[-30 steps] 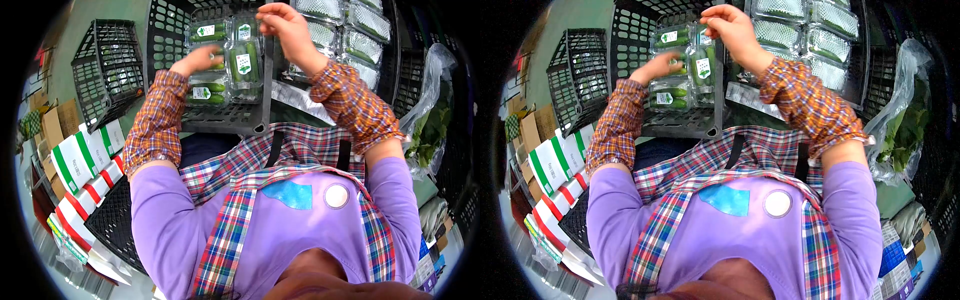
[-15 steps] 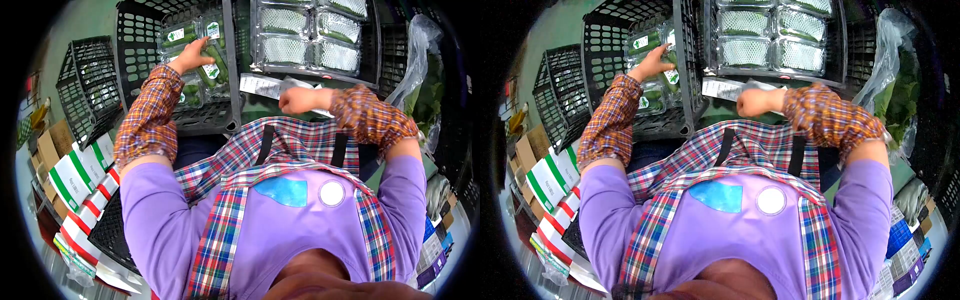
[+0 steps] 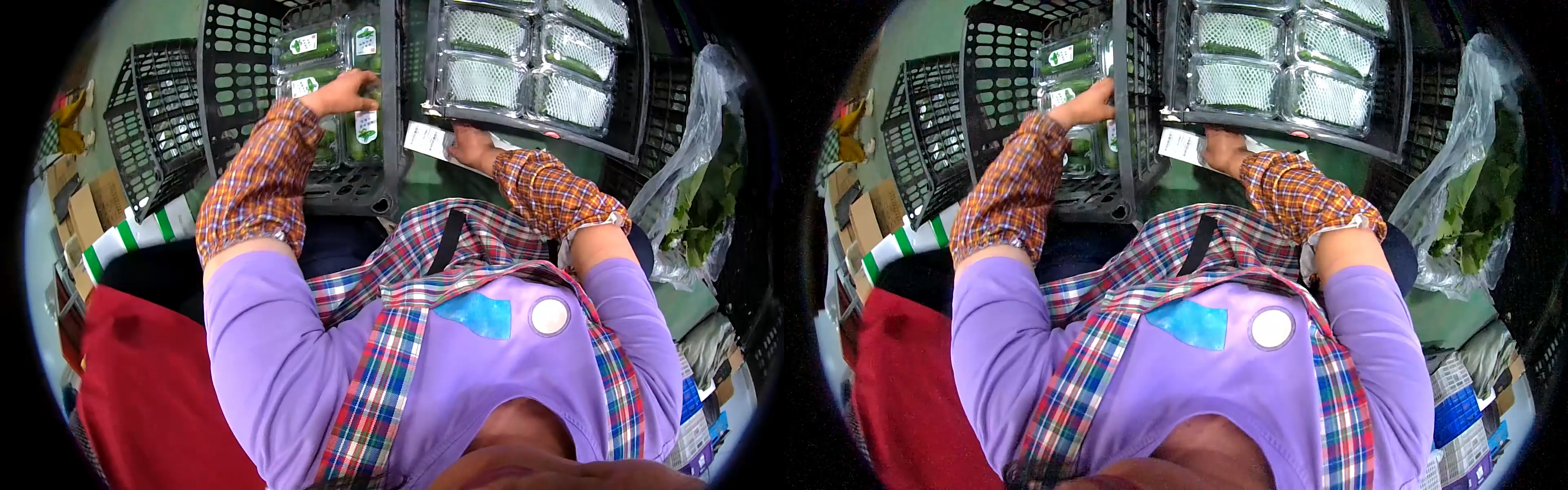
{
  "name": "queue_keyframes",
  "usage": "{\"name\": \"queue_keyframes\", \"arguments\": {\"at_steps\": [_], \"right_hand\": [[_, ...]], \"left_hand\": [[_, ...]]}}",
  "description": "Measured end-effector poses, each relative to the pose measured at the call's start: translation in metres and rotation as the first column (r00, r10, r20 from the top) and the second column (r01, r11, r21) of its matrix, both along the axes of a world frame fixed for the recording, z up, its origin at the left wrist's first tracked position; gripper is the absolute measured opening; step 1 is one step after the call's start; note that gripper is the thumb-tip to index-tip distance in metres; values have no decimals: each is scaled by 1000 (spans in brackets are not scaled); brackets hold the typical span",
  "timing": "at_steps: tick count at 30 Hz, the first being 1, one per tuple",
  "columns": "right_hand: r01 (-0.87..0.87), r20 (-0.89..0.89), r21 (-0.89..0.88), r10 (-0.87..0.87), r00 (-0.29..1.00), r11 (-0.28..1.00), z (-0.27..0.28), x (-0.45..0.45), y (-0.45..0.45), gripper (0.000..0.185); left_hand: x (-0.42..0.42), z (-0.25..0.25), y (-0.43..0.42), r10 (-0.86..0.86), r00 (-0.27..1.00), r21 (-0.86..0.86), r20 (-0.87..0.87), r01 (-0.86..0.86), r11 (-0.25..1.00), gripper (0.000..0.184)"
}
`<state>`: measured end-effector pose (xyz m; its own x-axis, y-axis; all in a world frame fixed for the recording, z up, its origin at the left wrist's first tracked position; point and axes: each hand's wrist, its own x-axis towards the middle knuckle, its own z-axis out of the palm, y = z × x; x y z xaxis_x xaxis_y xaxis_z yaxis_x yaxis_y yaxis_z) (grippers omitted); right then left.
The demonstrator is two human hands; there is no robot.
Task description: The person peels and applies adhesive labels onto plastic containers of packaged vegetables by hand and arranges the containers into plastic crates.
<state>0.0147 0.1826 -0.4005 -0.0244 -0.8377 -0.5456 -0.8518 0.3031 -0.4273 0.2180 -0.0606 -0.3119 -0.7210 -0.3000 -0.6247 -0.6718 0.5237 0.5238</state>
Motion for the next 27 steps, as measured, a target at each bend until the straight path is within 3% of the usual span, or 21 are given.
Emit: {"name": "queue_keyframes", "arguments": {"at_steps": [2,3,6,7,8,10,11,12,14,15,16,18,21,22,23,24,27], "right_hand": [[5,108,-63,2,994,998,-7,-2,7,48],[-7,140,-2,7,990,1000,-7,-2,4,42],[-16,226,101,-7,974,995,1,-4,0,42],[-80,233,95,56,971,992,24,-5,-4,40],[-124,259,131,87,962,983,38,-5,-8,38],[-261,317,68,228,921,963,61,-11,-10,38],[-273,405,97,213,889,957,79,-18,-10,38],[-282,455,21,241,857,959,90,-25,-7,38],[-195,554,164,74,829,967,143,-35,-9,32],[-145,598,157,23,801,977,161,-39,-7,30],[-91,637,148,-25,770,985,177,-45,-5,28],[22,672,123,-100,734,992,213,-55,-1,24],[175,689,61,-168,705,983,255,-66,8,23],[243,748,24,-179,639,970,255,-68,14,22],[306,744,28,-225,629,951,265,-67,16,22],[367,738,33,-270,619,930,273,-67,19,22],[387,705,96,-337,624,917,267,-72,27,30]], "left_hand": [[18,-19,-12,-51,997,-2,-60,51,999,66],[20,-12,-16,-141,988,-139,-64,131,982,64],[35,-13,-20,-6,945,-393,-327,-131,910,61],[43,-17,-14,-103,975,-472,-199,-3,881,59],[52,-23,1,-70,996,-330,-51,50,943,62],[73,-27,23,101,960,-150,-260,-143,978,65],[73,-30,15,212,953,-8,-218,-219,976,67],[63,-16,11,292,940,-5,-174,-297,955,62],[42,18,-2,335,873,-146,-353,-405,902,53],[25,39,-8,465,763,-51,-449,-542,839,46],[11,59,-11,466,647,-58,-604,-619,783,38],[-14,110,1,712,400,418,-577,-605,678,30],[-48,182,46,596,617,527,-514,-321,787,25],[-59,202,64,416,774,346,-477,-270,899,29],[-66,210,75,392,870,412,-299,-253,875,33],[-73,214,94,469,777,533,-419,-207,820,32],[-87,213,105,538,743,579,-398,-252,775,27]]}}
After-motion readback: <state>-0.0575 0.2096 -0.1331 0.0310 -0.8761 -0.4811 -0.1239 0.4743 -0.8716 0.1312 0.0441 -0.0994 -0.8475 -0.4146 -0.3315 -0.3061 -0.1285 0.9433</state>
